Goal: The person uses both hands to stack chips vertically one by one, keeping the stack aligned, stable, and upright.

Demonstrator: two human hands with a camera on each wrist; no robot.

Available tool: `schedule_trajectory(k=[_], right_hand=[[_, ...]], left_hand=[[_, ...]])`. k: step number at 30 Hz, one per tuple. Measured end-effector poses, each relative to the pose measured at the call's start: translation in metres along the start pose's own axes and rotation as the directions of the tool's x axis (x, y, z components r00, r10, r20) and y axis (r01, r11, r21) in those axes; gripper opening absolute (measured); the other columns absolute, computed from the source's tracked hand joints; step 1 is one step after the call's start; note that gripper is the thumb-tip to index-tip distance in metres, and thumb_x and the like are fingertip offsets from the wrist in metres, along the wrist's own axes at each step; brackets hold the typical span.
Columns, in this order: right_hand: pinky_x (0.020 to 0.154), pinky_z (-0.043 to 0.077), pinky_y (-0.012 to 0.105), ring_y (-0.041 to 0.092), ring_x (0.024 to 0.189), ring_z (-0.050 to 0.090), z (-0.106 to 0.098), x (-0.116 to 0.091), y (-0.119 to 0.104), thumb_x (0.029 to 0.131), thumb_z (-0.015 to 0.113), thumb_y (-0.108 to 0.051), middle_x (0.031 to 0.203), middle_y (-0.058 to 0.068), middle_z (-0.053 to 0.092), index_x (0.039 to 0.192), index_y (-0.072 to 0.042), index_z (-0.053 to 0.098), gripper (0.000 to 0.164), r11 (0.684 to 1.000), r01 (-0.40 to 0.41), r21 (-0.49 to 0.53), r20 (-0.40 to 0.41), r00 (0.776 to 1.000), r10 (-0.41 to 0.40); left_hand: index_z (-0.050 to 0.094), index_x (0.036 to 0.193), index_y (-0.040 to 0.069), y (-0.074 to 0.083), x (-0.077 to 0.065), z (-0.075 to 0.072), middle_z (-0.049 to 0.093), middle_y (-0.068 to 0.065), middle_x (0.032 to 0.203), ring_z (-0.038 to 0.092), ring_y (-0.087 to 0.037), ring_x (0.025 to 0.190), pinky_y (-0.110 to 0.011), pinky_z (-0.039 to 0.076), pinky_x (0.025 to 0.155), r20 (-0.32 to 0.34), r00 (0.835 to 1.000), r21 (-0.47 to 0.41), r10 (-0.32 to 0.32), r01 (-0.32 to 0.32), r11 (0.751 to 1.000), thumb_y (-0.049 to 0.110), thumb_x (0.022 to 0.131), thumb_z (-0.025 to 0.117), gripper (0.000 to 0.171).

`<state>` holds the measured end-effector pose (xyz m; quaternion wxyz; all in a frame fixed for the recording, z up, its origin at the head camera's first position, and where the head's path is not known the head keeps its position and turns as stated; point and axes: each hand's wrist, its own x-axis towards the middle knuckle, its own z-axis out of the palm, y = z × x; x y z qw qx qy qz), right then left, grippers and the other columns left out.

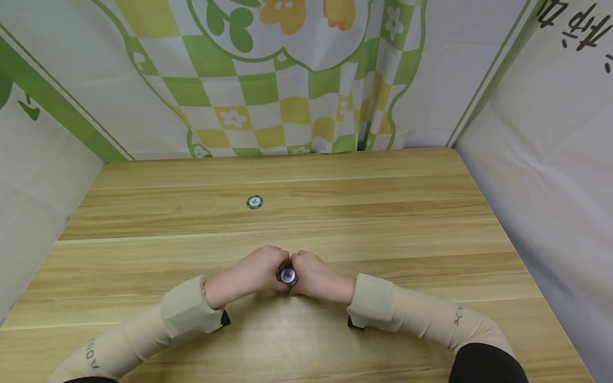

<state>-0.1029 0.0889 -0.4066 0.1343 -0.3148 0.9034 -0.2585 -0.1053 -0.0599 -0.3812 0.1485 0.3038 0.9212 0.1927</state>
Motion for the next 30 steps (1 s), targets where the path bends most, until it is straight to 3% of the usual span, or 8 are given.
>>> schedule_trajectory(k=[15, 21, 30], right_hand=[[0.059, 0.043, 0.026, 0.014, 0.068, 0.050, 0.001, 0.001, 0.000, 0.060, 0.082, -0.011, 0.074, 0.003, 0.055, 0.081, -0.003, 0.057, 0.033, 1.000, -0.028, -0.006, 0.008, 1.000, 0.028], [0.059, 0.043, 0.026, 0.013, 0.067, 0.049, 0.000, 0.001, -0.002, 0.059, 0.082, -0.009, 0.074, 0.002, 0.053, 0.079, -0.003, 0.057, 0.032, 0.999, -0.034, -0.005, 0.012, 0.999, 0.034], [0.065, 0.046, 0.029, 0.015, 0.071, 0.052, 0.000, 0.001, -0.003, 0.057, 0.083, -0.010, 0.076, 0.004, 0.054, 0.081, -0.003, 0.057, 0.037, 0.997, -0.075, -0.007, 0.020, 0.997, 0.075]], left_hand=[[0.059, 0.071, 0.006, -0.002, 0.001, -0.008, 0.054, 0.002, 0.064, 0.045, -0.011, 0.058, -0.024, 0.040, 0.054, 0.044, 0.999, -0.022, -0.017, 0.018, 1.000, 0.014, 0.063, 0.078, 0.023], [0.063, 0.092, 0.001, -0.006, 0.005, -0.025, 0.062, -0.006, 0.082, 0.055, -0.017, 0.073, -0.029, 0.046, 0.065, 0.116, 0.989, 0.056, -0.089, 0.083, 0.995, 0.021, 0.069, 0.078, 0.034], [0.061, 0.104, 0.001, -0.026, 0.014, -0.050, 0.063, -0.008, 0.093, 0.059, -0.021, 0.084, -0.034, 0.048, 0.072, 0.050, 0.988, 0.095, -0.147, 0.142, 0.985, 0.018, 0.078, 0.071, 0.033]])
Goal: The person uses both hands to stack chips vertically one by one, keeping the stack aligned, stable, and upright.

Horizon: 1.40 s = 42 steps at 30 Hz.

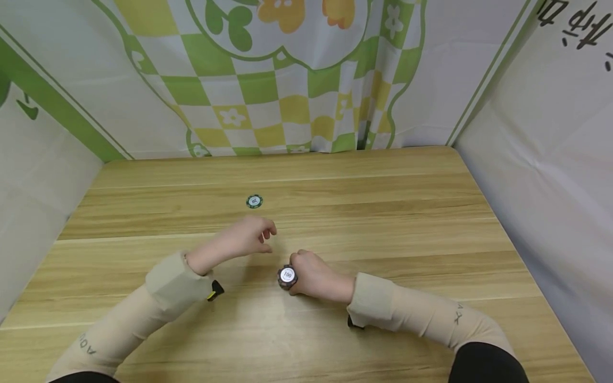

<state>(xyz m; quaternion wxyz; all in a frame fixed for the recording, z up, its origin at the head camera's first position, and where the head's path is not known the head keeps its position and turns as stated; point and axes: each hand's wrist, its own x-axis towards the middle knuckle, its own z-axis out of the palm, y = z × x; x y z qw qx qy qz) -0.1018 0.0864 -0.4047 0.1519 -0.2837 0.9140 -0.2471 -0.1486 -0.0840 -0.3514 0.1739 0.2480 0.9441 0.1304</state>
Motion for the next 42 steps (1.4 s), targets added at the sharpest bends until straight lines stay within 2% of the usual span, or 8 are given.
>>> schedule_trajectory(k=[7, 10, 15, 21, 28, 33, 38, 42], right_hand=[[0.065, 0.046, 0.030, 0.015, 0.071, 0.052, 0.001, 0.001, 0.000, 0.058, 0.084, -0.011, 0.077, 0.004, 0.054, 0.081, -0.002, 0.057, 0.037, 1.000, -0.014, -0.004, 0.006, 1.000, 0.014], [0.065, 0.047, 0.030, 0.015, 0.071, 0.053, 0.001, 0.000, 0.000, 0.058, 0.084, -0.011, 0.077, 0.004, 0.054, 0.082, -0.002, 0.057, 0.037, 1.000, -0.017, -0.004, 0.010, 1.000, 0.017], [0.066, 0.047, 0.030, 0.015, 0.073, 0.052, 0.001, -0.001, 0.000, 0.059, 0.083, -0.011, 0.079, 0.005, 0.055, 0.083, -0.001, 0.057, 0.037, 1.000, -0.011, 0.010, 0.012, 1.000, 0.011], [0.069, 0.047, 0.030, 0.016, 0.075, 0.053, 0.003, -0.001, 0.001, 0.059, 0.083, -0.010, 0.081, 0.005, 0.056, 0.086, -0.001, 0.057, 0.038, 0.999, -0.027, 0.034, 0.013, 1.000, 0.027], [0.072, 0.048, 0.033, 0.018, 0.079, 0.055, 0.003, -0.002, 0.004, 0.058, 0.084, -0.008, 0.084, 0.007, 0.058, 0.089, 0.001, 0.058, 0.041, 0.995, -0.051, 0.082, 0.007, 0.999, 0.050], [0.074, 0.047, 0.032, 0.017, 0.080, 0.055, 0.004, -0.001, 0.006, 0.057, 0.085, -0.008, 0.086, 0.006, 0.059, 0.091, 0.000, 0.059, 0.044, 0.991, -0.077, 0.110, 0.009, 0.997, 0.077], [0.066, 0.045, 0.027, 0.013, 0.073, 0.051, 0.003, 0.000, 0.007, 0.055, 0.086, -0.009, 0.080, 0.003, 0.057, 0.092, 0.001, 0.060, 0.046, 0.982, -0.113, 0.151, 0.014, 0.994, 0.112], [0.062, 0.044, 0.023, 0.011, 0.069, 0.050, 0.002, 0.000, 0.008, 0.054, 0.086, -0.009, 0.076, 0.001, 0.055, 0.092, 0.001, 0.060, 0.047, 0.970, -0.138, 0.200, 0.019, 0.990, 0.137]], left_hand=[[0.063, 0.101, 0.002, -0.020, 0.010, -0.008, 0.063, -0.006, 0.089, 0.058, -0.019, 0.082, -0.032, 0.048, 0.072, -0.101, 0.995, -0.016, -0.018, 0.016, 1.000, 0.018, 0.079, 0.069, 0.028], [0.064, 0.098, 0.001, -0.027, 0.016, -0.011, 0.064, -0.007, 0.086, 0.059, -0.021, 0.081, -0.033, 0.047, 0.074, -0.149, 0.988, -0.047, -0.031, 0.024, 0.999, 0.016, 0.079, 0.068, 0.025], [0.064, 0.098, -0.001, -0.041, 0.024, -0.012, 0.065, -0.010, 0.087, 0.060, -0.023, 0.082, -0.035, 0.047, 0.074, -0.201, 0.975, -0.150, -0.093, 0.063, 0.987, 0.014, 0.080, 0.066, 0.024], [0.062, 0.102, -0.003, -0.054, 0.029, -0.012, 0.064, -0.013, 0.094, 0.059, -0.025, 0.087, -0.037, 0.047, 0.076, -0.196, 0.966, -0.256, -0.168, 0.115, 0.960, 0.012, 0.081, 0.065, 0.026], [0.061, 0.104, -0.004, -0.063, 0.036, -0.011, 0.063, -0.015, 0.096, 0.058, -0.027, 0.089, -0.036, 0.046, 0.076, -0.208, 0.951, -0.336, -0.230, 0.151, 0.930, 0.012, 0.081, 0.064, 0.027], [0.059, 0.110, -0.004, -0.069, 0.040, -0.010, 0.061, -0.016, 0.102, 0.056, -0.028, 0.094, -0.037, 0.046, 0.079, -0.186, 0.934, -0.418, -0.304, 0.205, 0.885, 0.014, 0.083, 0.064, 0.032], [0.056, 0.113, -0.005, -0.076, 0.043, -0.009, 0.059, -0.016, 0.106, 0.055, -0.027, 0.096, -0.036, 0.046, 0.082, -0.138, 0.919, -0.490, -0.371, 0.262, 0.831, 0.016, 0.083, 0.065, 0.037], [0.053, 0.115, -0.005, -0.081, 0.046, -0.008, 0.057, -0.017, 0.109, 0.052, -0.027, 0.098, -0.036, 0.044, 0.084, -0.101, 0.910, -0.515, -0.402, 0.298, 0.804, 0.016, 0.083, 0.065, 0.041]])
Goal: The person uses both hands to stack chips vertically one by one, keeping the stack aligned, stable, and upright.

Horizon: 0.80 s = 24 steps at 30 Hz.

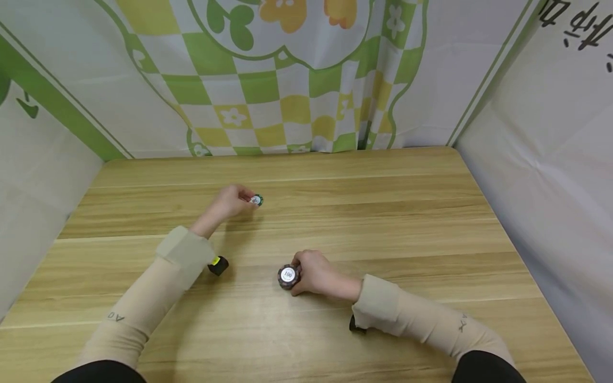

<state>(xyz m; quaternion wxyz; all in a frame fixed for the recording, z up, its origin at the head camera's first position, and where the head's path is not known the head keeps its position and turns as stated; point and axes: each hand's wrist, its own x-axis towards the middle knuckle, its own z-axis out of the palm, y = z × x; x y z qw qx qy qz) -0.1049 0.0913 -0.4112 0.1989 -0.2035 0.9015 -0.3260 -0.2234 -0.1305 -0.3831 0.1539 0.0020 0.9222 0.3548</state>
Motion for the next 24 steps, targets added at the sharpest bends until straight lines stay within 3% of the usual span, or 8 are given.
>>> schedule_trajectory(k=[11, 24], right_hand=[[0.061, 0.045, 0.020, 0.011, 0.067, 0.053, -0.0017, -0.0005, 0.0037, 0.054, 0.086, -0.008, 0.074, 0.001, 0.057, 0.092, 0.002, 0.060, 0.047, 0.996, -0.024, 0.084, 0.002, 1.000, 0.024], [0.060, 0.046, 0.019, 0.010, 0.068, 0.053, 0.0000, -0.0002, 0.0062, 0.054, 0.086, -0.007, 0.075, 0.001, 0.057, 0.094, 0.002, 0.060, 0.048, 0.987, -0.008, 0.158, 0.000, 1.000, 0.008]], left_hand=[[0.051, 0.118, -0.005, -0.0043, 0.0043, 0.0000, 0.053, -0.018, 0.115, 0.049, -0.029, 0.104, -0.039, 0.042, 0.089, 0.000, 0.996, 0.007, -0.088, 0.088, 0.996, 0.018, 0.081, 0.066, 0.047], [0.052, 0.116, -0.006, -0.0057, 0.0093, 0.0054, 0.053, -0.018, 0.115, 0.049, -0.030, 0.104, -0.038, 0.042, 0.089, -0.013, 0.994, 0.003, -0.104, 0.104, 0.995, 0.017, 0.079, 0.068, 0.047]])
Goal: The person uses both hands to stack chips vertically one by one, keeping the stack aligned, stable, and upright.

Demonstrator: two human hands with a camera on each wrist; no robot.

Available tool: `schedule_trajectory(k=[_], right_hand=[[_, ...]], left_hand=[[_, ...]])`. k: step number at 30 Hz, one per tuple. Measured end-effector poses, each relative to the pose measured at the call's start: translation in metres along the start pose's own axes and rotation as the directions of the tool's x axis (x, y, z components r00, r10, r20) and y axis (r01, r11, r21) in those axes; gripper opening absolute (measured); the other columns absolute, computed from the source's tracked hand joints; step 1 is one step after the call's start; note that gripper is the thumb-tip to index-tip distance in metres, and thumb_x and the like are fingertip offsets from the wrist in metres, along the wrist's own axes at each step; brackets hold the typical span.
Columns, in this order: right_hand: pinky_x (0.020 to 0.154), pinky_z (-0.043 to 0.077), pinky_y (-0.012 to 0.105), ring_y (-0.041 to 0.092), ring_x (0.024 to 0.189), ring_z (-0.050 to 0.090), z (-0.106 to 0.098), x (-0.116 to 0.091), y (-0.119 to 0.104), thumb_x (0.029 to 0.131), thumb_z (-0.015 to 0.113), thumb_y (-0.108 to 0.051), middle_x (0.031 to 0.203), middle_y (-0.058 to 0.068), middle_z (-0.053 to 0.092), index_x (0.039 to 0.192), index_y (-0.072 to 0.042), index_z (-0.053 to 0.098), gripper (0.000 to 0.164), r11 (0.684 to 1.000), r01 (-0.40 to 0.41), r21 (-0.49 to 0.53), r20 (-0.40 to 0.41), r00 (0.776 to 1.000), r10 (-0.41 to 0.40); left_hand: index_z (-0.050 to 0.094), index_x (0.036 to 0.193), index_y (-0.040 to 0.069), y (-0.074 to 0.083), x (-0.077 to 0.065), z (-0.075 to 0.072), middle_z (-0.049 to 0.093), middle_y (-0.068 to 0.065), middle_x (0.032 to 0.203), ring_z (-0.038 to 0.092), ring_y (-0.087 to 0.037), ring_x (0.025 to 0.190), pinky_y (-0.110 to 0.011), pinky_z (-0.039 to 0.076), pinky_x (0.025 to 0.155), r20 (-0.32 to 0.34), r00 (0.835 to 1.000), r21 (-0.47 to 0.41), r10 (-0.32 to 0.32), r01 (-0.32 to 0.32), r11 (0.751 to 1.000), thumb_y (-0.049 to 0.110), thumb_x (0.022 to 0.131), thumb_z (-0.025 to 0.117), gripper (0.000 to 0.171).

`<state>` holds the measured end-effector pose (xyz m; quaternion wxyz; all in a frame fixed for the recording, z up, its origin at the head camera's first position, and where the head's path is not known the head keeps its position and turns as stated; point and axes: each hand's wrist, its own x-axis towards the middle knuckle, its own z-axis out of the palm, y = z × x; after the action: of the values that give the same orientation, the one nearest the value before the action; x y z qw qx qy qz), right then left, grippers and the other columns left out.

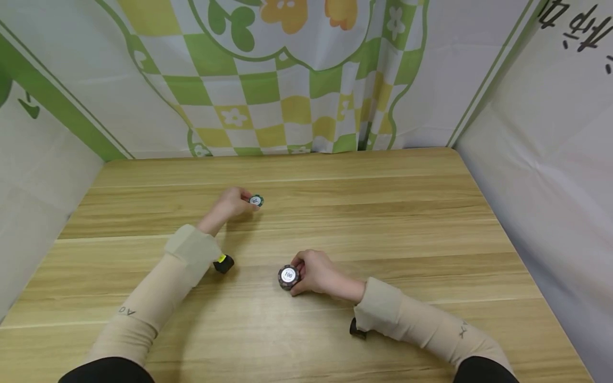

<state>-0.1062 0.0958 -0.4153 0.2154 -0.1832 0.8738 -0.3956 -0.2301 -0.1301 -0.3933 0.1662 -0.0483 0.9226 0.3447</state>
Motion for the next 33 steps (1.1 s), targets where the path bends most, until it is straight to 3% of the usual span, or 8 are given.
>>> schedule_trajectory(k=[8, 13, 23, 33], right_hand=[[0.060, 0.046, 0.019, 0.010, 0.068, 0.053, 0.001, 0.002, 0.000, 0.053, 0.086, -0.008, 0.075, 0.001, 0.057, 0.094, 0.001, 0.060, 0.049, 1.000, 0.007, -0.023, -0.006, 1.000, -0.008], [0.060, 0.045, 0.019, 0.010, 0.067, 0.052, 0.001, 0.002, 0.000, 0.053, 0.086, -0.007, 0.075, 0.001, 0.056, 0.093, 0.001, 0.061, 0.048, 0.999, 0.015, -0.031, -0.006, 1.000, -0.015], [0.060, 0.045, 0.019, 0.009, 0.067, 0.052, 0.001, 0.002, 0.001, 0.053, 0.086, -0.007, 0.074, 0.000, 0.056, 0.092, 0.001, 0.061, 0.046, 0.999, 0.030, -0.043, -0.004, 1.000, -0.031], [0.060, 0.045, 0.019, 0.009, 0.067, 0.052, 0.001, 0.002, 0.000, 0.054, 0.086, -0.008, 0.074, 0.000, 0.056, 0.091, 0.000, 0.061, 0.046, 0.998, 0.021, -0.057, -0.010, 1.000, -0.022]], left_hand=[[0.055, 0.113, -0.007, -0.001, 0.000, 0.002, 0.055, -0.019, 0.114, 0.051, -0.029, 0.101, -0.037, 0.042, 0.089, -0.012, 1.000, 0.006, 0.019, -0.019, 1.000, 0.016, 0.077, 0.071, 0.046], [0.051, 0.118, -0.008, -0.003, 0.001, 0.004, 0.052, -0.020, 0.120, 0.049, -0.031, 0.107, -0.038, 0.041, 0.092, 0.002, 1.000, 0.024, 0.018, -0.018, 1.000, 0.018, 0.078, 0.069, 0.051], [0.050, 0.117, -0.007, -0.005, 0.005, 0.006, 0.052, -0.020, 0.118, 0.048, -0.030, 0.104, -0.040, 0.041, 0.090, -0.010, 1.000, 0.021, 0.020, -0.020, 1.000, 0.018, 0.080, 0.068, 0.048], [0.049, 0.115, -0.004, -0.002, 0.012, 0.007, 0.053, -0.017, 0.115, 0.049, -0.030, 0.103, -0.039, 0.041, 0.090, -0.034, 0.999, 0.122, -0.009, 0.013, 0.992, 0.024, 0.080, 0.068, 0.048]])
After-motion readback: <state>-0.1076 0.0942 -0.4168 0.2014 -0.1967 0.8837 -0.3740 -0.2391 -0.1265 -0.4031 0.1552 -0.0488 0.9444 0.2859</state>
